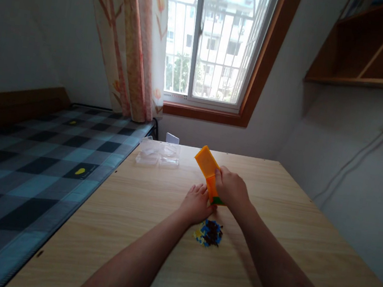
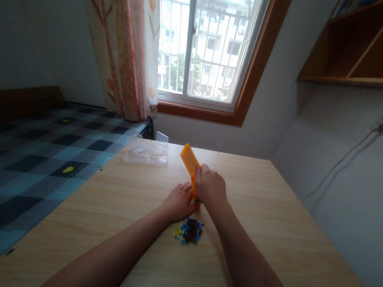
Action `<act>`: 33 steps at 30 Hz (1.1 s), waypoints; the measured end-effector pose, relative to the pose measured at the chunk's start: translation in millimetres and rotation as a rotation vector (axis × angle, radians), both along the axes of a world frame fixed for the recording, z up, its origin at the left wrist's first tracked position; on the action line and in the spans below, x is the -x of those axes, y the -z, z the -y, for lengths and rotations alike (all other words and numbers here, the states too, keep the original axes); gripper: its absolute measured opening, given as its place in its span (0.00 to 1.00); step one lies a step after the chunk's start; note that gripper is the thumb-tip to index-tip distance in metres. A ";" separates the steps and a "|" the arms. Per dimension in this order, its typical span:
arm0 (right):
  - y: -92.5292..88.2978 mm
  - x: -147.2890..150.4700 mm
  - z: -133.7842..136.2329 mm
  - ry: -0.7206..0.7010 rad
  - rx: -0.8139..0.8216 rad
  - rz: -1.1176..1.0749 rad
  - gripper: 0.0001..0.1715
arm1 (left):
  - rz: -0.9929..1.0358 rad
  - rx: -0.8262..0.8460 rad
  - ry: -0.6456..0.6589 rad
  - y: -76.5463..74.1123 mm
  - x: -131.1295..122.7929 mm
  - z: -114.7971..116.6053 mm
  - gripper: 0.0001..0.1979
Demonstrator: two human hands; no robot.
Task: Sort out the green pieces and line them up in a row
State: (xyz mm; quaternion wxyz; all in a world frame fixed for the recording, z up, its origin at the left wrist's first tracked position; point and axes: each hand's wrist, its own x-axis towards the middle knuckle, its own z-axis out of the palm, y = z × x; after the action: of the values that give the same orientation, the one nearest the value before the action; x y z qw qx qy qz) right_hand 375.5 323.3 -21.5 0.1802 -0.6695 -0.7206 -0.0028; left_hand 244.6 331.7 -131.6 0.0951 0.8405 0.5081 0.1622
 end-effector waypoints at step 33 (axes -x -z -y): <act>5.0 -18.2 11.4 -0.365 -0.101 0.085 0.20 | 0.130 -0.029 0.001 -6.0 -0.5 3.2 0.28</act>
State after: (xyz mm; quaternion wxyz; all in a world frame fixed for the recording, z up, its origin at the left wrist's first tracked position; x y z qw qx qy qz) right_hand 393.7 312.0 -26.5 0.1804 -0.5172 -0.8359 -0.0346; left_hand 245.0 328.5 -125.6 0.1160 0.8296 0.4982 0.2238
